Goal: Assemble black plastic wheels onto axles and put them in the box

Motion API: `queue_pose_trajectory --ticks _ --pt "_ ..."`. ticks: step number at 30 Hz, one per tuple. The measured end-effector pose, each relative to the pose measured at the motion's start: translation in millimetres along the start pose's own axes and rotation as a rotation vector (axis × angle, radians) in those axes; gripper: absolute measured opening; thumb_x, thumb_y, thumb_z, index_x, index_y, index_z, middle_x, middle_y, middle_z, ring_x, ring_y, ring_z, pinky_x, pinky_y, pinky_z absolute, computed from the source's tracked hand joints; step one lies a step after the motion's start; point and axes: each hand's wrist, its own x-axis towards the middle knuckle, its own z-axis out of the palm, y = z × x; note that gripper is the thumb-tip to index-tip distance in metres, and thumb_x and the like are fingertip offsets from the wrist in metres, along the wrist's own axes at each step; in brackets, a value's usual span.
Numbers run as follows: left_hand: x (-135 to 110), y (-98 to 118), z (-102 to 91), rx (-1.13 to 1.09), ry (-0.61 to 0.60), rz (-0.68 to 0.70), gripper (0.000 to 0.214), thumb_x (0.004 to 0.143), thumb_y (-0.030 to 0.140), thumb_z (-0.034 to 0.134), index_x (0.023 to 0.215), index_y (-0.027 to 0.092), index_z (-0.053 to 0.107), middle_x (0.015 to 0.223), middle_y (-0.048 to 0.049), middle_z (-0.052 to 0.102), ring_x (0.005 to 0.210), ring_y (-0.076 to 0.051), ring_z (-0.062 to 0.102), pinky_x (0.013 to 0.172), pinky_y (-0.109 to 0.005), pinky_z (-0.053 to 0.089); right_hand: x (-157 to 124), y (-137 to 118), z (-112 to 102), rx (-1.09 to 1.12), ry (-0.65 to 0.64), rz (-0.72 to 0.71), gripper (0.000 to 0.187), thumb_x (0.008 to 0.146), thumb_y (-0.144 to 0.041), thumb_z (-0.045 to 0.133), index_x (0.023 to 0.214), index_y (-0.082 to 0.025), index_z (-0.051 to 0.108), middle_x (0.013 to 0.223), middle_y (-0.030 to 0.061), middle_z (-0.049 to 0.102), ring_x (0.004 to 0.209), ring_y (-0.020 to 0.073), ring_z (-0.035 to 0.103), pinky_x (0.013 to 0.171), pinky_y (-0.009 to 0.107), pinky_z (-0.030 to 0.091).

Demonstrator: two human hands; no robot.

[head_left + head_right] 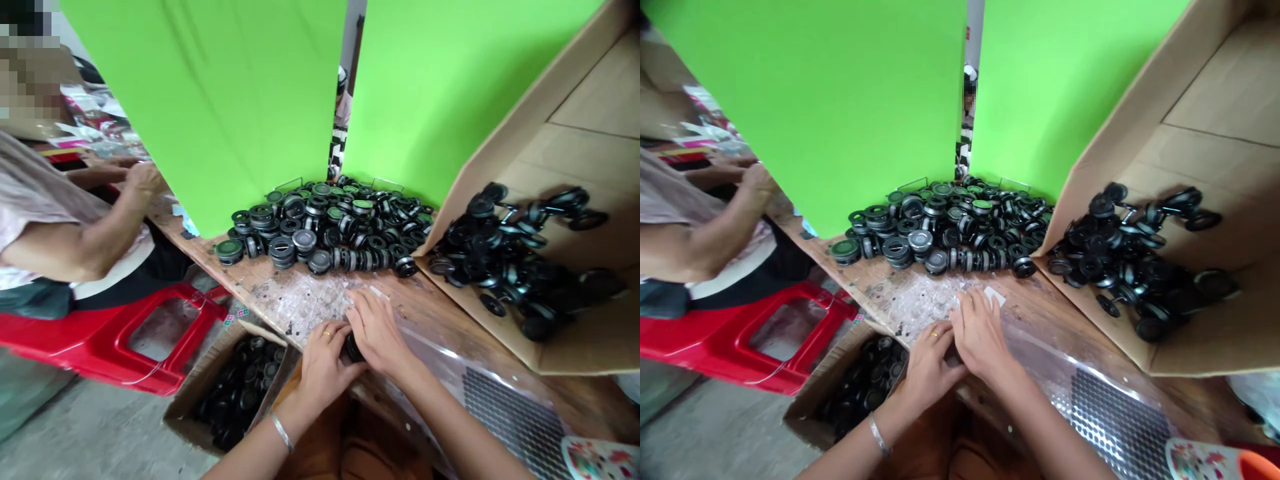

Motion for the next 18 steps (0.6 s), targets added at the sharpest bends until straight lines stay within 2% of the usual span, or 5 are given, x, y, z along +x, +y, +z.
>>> queue_pose_trajectory --ticks 5,8,12,15,18 --pt "2.7 -2.6 2.1 0.147 -0.023 -0.012 0.046 0.070 0.032 0.071 0.111 0.013 0.066 0.114 -0.0162 0.066 0.110 -0.035 0.056 0.095 -0.049 0.045 12.3 -7.6 18.5 -0.027 0.028 0.045 0.049 0.099 -0.037 0.032 0.137 -0.013 0.049 0.149 0.0156 0.042 0.145 0.0308 0.023 0.115 0.055 0.017" --pt "6.6 -4.3 6.4 0.233 -0.070 0.000 0.046 0.071 0.032 0.069 0.112 0.013 0.066 0.112 -0.0179 0.066 0.112 -0.039 0.055 0.094 -0.054 0.043 14.5 -6.1 36.0 0.055 0.023 0.076 0.049 0.098 -0.043 0.035 0.132 -0.013 0.055 0.148 0.0167 0.043 0.143 0.0320 0.028 0.115 0.055 0.021" --pt "9.5 -4.6 5.8 0.188 -0.040 -0.002 0.049 0.070 0.033 0.072 0.114 0.014 0.063 0.115 -0.0156 0.064 0.112 -0.036 0.055 0.095 -0.052 0.044 13.1 1.9 39.6 0.273 0.233 0.058 0.039 0.098 -0.038 0.038 0.118 -0.016 0.062 0.132 0.0128 0.058 0.130 0.0231 0.046 0.110 0.041 0.036" --pt "2.3 -7.4 -14.7 0.045 0.026 0.005 0.053 0.072 0.039 0.073 0.118 0.018 0.058 0.120 -0.0123 0.061 0.111 -0.029 0.057 0.097 -0.045 0.047 10.2 23.3 28.9 0.313 0.366 0.098 0.037 0.100 -0.028 0.029 0.119 -0.018 0.059 0.124 0.0093 0.061 0.118 0.0149 0.055 0.101 0.030 0.044" --pt "-14.6 -21.9 -55.2 0.070 0.198 -0.102 0.058 0.071 0.050 0.072 0.118 0.019 0.057 0.119 -0.0127 0.061 0.113 -0.030 0.056 0.102 -0.046 0.043 12.4 68.0 9.9 0.251 0.441 0.186 0.038 0.095 -0.028 0.037 0.128 -0.015 0.053 0.136 0.0141 0.050 0.128 0.0194 0.047 0.105 0.036 0.042"
